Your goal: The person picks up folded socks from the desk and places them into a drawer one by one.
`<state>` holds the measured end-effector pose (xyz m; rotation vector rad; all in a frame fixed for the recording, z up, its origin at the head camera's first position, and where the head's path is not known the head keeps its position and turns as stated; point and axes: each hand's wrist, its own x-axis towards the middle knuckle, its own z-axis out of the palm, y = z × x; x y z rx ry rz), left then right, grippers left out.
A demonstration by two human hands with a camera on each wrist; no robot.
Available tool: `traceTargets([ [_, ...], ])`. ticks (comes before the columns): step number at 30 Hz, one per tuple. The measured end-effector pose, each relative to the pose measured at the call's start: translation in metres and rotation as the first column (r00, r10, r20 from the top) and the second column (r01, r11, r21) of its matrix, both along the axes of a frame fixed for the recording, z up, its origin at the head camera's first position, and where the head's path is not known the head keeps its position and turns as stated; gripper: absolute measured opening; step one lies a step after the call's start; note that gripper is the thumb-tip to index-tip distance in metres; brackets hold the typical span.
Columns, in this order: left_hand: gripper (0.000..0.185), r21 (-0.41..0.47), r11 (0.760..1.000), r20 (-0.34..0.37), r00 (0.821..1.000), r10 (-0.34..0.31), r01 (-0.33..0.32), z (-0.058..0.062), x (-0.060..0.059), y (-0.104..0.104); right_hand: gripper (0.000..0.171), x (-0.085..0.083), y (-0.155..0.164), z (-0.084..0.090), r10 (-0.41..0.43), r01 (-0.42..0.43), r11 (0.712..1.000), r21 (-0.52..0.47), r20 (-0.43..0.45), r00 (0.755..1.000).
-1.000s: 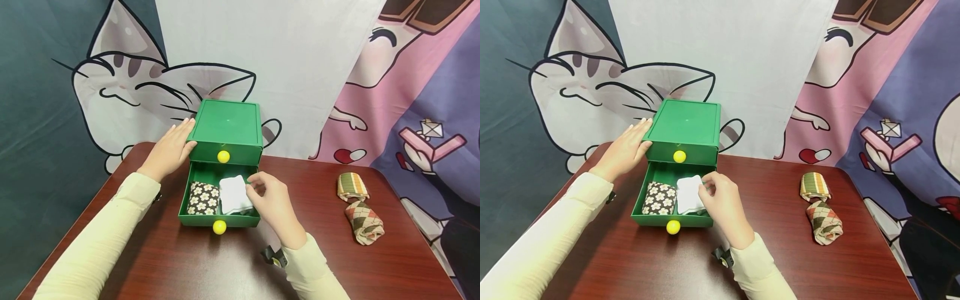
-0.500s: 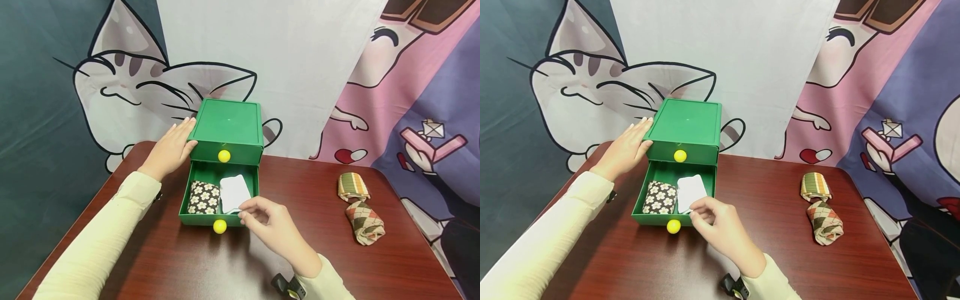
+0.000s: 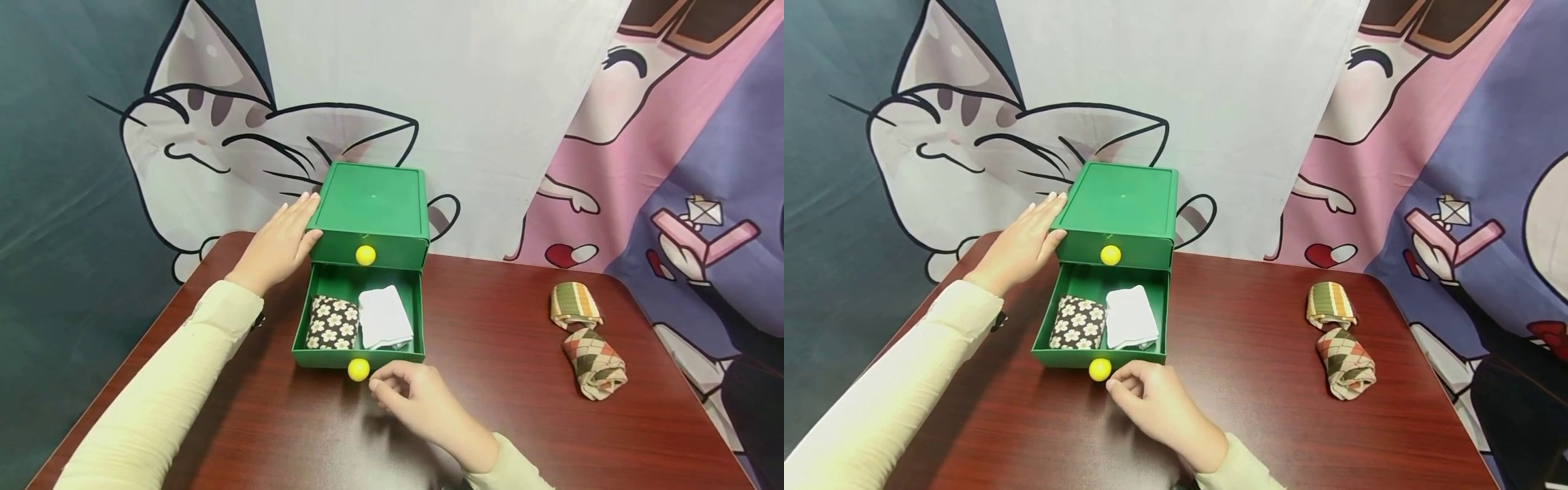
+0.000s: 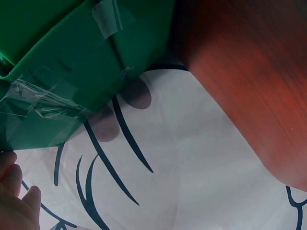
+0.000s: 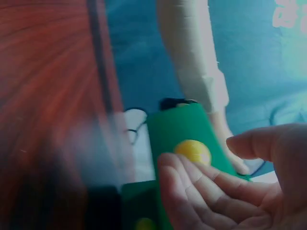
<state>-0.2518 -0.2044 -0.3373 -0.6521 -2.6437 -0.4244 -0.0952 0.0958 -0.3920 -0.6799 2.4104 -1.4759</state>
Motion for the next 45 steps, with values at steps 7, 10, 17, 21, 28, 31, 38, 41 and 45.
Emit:
traceTargets([
  [7,0.062,-0.003,1.000,0.000,1.000,-0.006,0.006,0.001,-0.001,0.001,0.025,-0.004,-0.014,-0.021,-0.042,0.042,0.999,0.012,0.008,0.999],
  [10,0.062,-0.004,1.000,-0.006,1.000,-0.004,0.004,0.001,-0.001,0.001,0.027,-0.006,-0.019,-0.024,-0.047,0.047,0.999,0.003,0.000,0.999],
  [17,0.061,-0.003,1.000,-0.017,1.000,-0.004,0.004,0.002,-0.001,0.002,0.026,-0.010,-0.024,-0.023,-0.063,0.063,0.998,0.001,-0.046,0.997],
  [21,0.062,-0.006,1.000,-0.024,1.000,-0.001,0.001,0.002,-0.002,0.002,0.024,-0.012,-0.025,-0.023,-0.079,0.078,0.997,-0.017,-0.067,0.995],
  [28,0.061,-0.015,1.000,-0.027,1.000,-0.001,0.000,0.002,-0.004,0.003,0.024,-0.024,-0.028,-0.021,-0.127,0.122,0.991,-0.053,-0.104,0.986],
  [31,0.061,-0.018,1.000,-0.031,1.000,0.002,-0.002,0.001,-0.003,0.003,0.026,-0.031,-0.030,-0.021,-0.148,0.141,0.986,-0.084,-0.086,0.985],
  [38,0.061,-0.001,1.000,-0.031,1.000,0.004,-0.004,-0.001,-0.001,0.002,0.034,-0.046,-0.037,-0.023,-0.199,0.194,0.976,-0.104,-0.041,0.979],
  [41,0.061,0.005,1.000,-0.031,1.000,0.005,-0.005,-0.003,-0.001,0.002,0.036,-0.052,-0.041,-0.025,-0.220,0.214,0.970,-0.118,-0.040,0.975],
  [45,0.061,0.011,1.000,-0.028,1.000,0.009,-0.008,-0.003,0.000,0.002,0.037,-0.059,-0.046,-0.026,-0.247,0.239,0.959,-0.151,-0.034,0.968],
])
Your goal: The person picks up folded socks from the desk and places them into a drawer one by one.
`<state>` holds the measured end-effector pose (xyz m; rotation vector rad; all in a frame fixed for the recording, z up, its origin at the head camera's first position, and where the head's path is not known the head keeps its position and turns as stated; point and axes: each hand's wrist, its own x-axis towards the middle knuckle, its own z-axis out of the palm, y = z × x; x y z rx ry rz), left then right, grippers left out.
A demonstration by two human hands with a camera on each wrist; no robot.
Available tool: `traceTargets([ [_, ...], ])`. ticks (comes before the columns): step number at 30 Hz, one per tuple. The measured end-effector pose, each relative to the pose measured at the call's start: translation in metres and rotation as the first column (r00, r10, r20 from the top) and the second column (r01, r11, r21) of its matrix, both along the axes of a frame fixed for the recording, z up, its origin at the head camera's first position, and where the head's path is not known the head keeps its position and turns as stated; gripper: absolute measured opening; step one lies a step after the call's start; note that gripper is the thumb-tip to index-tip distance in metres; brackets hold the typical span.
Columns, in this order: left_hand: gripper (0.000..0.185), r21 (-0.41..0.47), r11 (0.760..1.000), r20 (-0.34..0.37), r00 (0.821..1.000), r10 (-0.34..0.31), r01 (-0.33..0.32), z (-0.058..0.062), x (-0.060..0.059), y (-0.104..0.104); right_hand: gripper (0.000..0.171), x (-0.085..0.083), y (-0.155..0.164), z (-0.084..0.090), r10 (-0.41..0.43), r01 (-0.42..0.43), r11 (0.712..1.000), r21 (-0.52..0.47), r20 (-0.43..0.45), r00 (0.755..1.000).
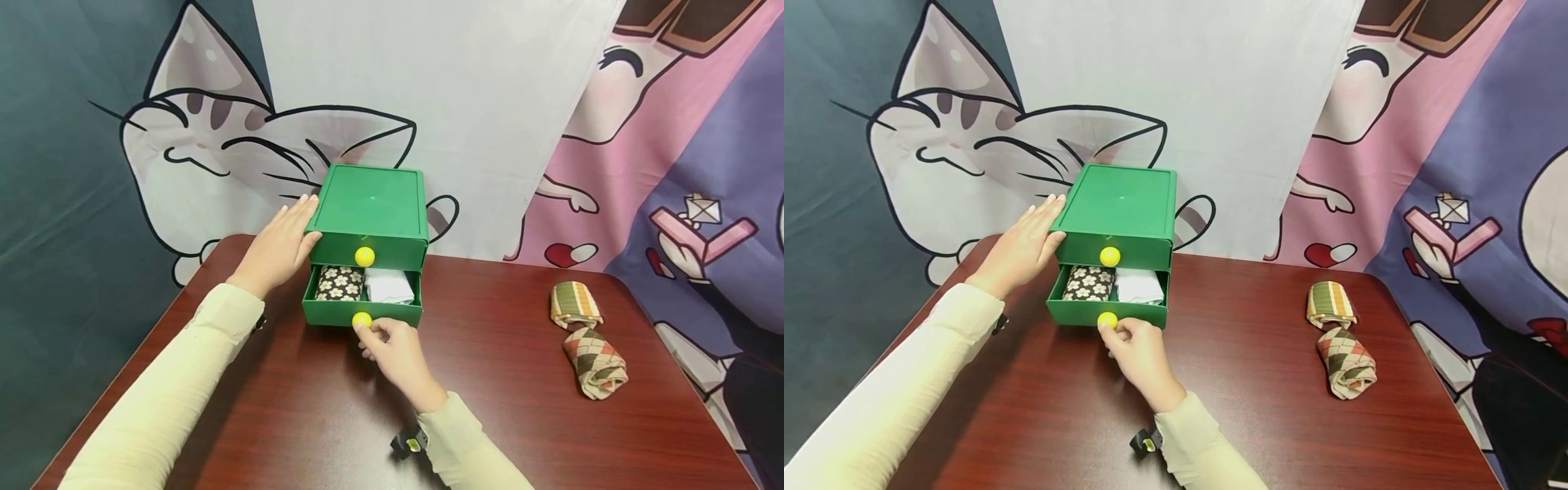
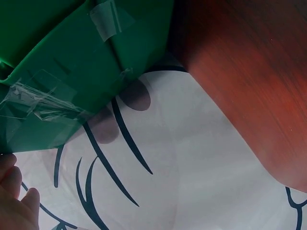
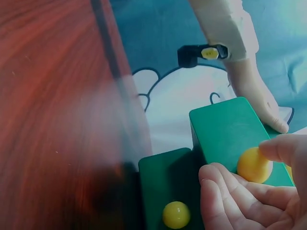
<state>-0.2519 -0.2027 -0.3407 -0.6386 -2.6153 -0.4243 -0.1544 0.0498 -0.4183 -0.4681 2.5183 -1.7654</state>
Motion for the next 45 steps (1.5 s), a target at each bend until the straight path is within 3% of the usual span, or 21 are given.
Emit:
traceTargets([
  [9,0.061,-0.008,1.000,0.022,1.000,0.001,-0.001,0.001,0.002,-0.001,0.038,-0.018,-0.009,-0.004,-0.021,0.022,0.998,-0.058,0.016,1.000],
  [24,0.063,-0.095,0.995,0.047,0.999,-0.007,0.011,0.013,0.003,-0.006,0.034,-0.042,-0.015,-0.003,-0.054,0.055,0.998,-0.034,0.044,0.998],
  [45,0.063,-0.089,0.996,0.050,0.999,-0.008,0.012,0.012,0.003,-0.005,0.039,-0.054,-0.019,-0.001,-0.097,0.099,0.995,-0.031,0.046,0.994],
])
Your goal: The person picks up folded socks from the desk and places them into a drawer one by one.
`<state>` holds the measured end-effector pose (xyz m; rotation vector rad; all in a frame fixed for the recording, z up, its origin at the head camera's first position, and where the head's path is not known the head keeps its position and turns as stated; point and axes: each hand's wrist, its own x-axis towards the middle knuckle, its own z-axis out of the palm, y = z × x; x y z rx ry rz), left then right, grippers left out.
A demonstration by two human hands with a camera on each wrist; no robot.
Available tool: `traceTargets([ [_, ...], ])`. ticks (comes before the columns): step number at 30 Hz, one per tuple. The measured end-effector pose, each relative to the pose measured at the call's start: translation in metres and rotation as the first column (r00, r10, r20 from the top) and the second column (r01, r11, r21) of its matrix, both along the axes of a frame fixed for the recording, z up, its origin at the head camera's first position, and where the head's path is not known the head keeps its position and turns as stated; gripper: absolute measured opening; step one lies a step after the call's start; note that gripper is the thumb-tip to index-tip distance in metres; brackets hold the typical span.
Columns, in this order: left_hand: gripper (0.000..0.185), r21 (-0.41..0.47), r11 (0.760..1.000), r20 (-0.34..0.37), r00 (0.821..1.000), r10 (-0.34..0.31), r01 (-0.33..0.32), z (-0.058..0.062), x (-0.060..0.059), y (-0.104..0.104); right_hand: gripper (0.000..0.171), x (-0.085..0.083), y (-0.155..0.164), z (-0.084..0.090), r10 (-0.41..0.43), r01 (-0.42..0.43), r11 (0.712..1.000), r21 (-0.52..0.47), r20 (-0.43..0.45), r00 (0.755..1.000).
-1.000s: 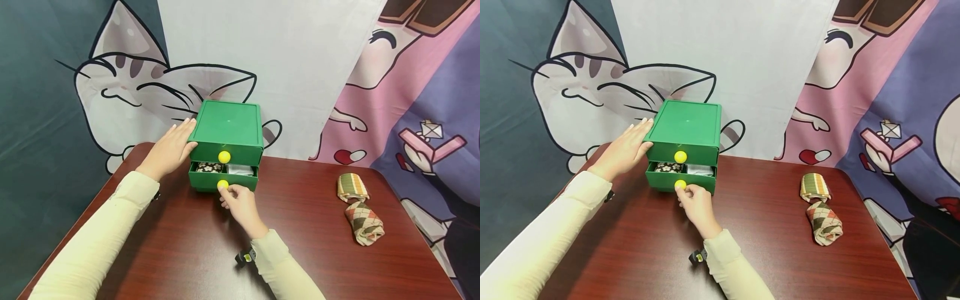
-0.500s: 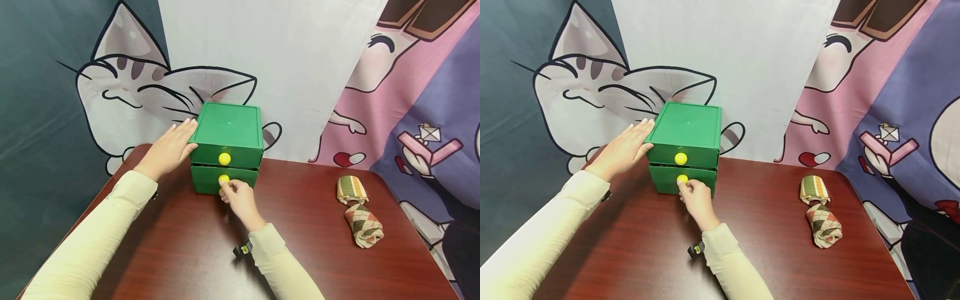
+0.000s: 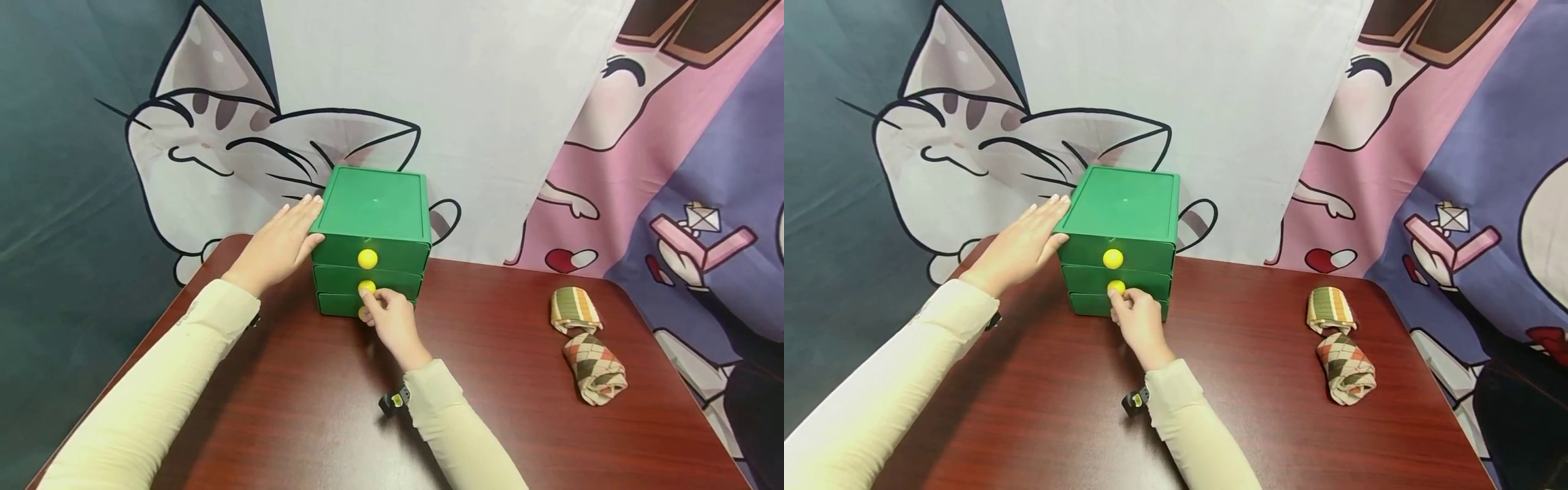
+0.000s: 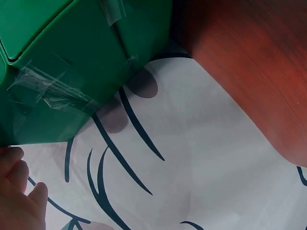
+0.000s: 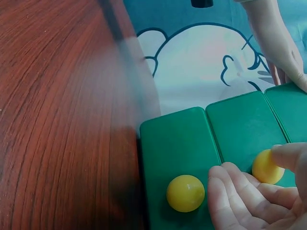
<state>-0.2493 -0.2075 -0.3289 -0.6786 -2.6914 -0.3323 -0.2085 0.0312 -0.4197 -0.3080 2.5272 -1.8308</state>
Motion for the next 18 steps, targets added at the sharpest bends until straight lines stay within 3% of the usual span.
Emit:
traceTargets([
  [8,0.062,0.004,1.000,-0.010,1.000,-0.012,0.012,-0.002,0.000,0.000,0.036,0.005,0.005,-0.010,-0.048,0.049,0.998,0.033,-0.027,0.998],
  [18,0.062,0.026,1.000,-0.003,1.000,-0.017,0.017,-0.003,-0.002,0.000,0.033,0.006,0.013,-0.026,-0.081,0.080,0.996,0.024,0.046,0.996],
])
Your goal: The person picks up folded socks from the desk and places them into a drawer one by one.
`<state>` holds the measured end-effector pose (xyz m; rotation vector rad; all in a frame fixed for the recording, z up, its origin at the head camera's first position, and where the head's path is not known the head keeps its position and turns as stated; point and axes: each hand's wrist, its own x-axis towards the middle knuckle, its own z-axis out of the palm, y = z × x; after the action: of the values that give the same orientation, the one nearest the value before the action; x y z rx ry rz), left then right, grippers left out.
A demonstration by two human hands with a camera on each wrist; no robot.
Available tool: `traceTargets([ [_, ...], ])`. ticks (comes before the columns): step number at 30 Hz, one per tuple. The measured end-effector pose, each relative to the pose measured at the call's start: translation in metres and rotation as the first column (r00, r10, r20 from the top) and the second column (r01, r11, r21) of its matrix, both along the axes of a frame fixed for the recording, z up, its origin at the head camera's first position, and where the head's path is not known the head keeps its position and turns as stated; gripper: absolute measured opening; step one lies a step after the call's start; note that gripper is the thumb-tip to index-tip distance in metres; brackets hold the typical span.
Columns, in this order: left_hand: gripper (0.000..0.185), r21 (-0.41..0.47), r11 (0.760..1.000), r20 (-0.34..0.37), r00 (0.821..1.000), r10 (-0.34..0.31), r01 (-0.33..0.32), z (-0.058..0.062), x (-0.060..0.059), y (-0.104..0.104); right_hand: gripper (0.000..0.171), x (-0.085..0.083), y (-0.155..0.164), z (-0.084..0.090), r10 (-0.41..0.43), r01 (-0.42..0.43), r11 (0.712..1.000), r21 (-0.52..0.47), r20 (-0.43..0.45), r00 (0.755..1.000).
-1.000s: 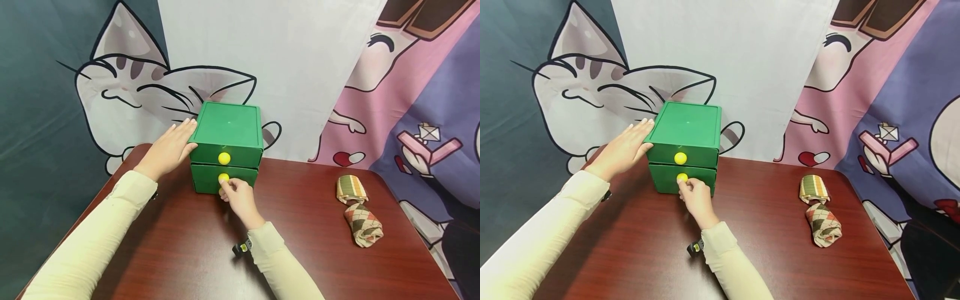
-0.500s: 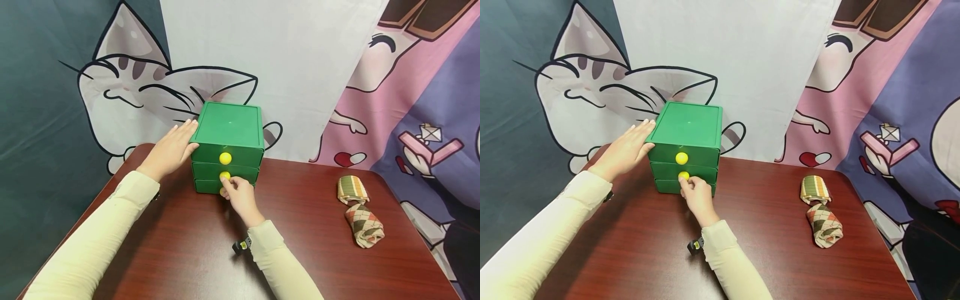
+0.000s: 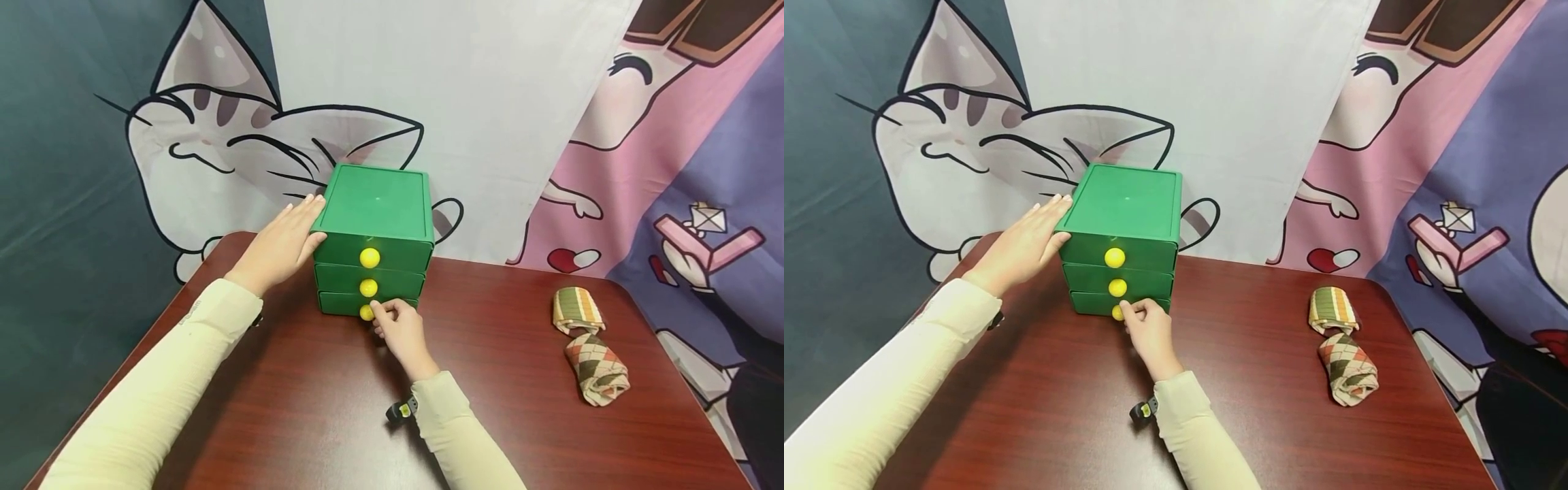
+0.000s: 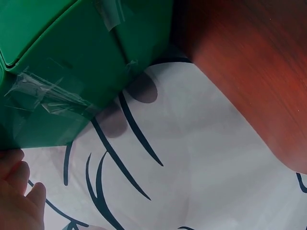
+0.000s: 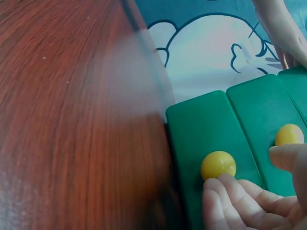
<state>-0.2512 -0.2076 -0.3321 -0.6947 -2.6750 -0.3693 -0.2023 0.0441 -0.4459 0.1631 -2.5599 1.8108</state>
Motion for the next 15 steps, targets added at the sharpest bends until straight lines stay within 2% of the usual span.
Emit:
traceTargets([
  [6,0.062,0.009,1.000,-0.004,1.000,0.010,-0.010,-0.002,0.000,0.000,0.033,-0.002,-0.002,-0.008,0.009,-0.009,1.000,0.008,0.069,0.998],
  [15,0.062,0.031,0.999,-0.006,1.000,0.010,-0.010,-0.003,0.000,0.001,0.041,-0.008,-0.005,-0.018,0.043,-0.049,0.998,0.047,0.139,0.989],
])
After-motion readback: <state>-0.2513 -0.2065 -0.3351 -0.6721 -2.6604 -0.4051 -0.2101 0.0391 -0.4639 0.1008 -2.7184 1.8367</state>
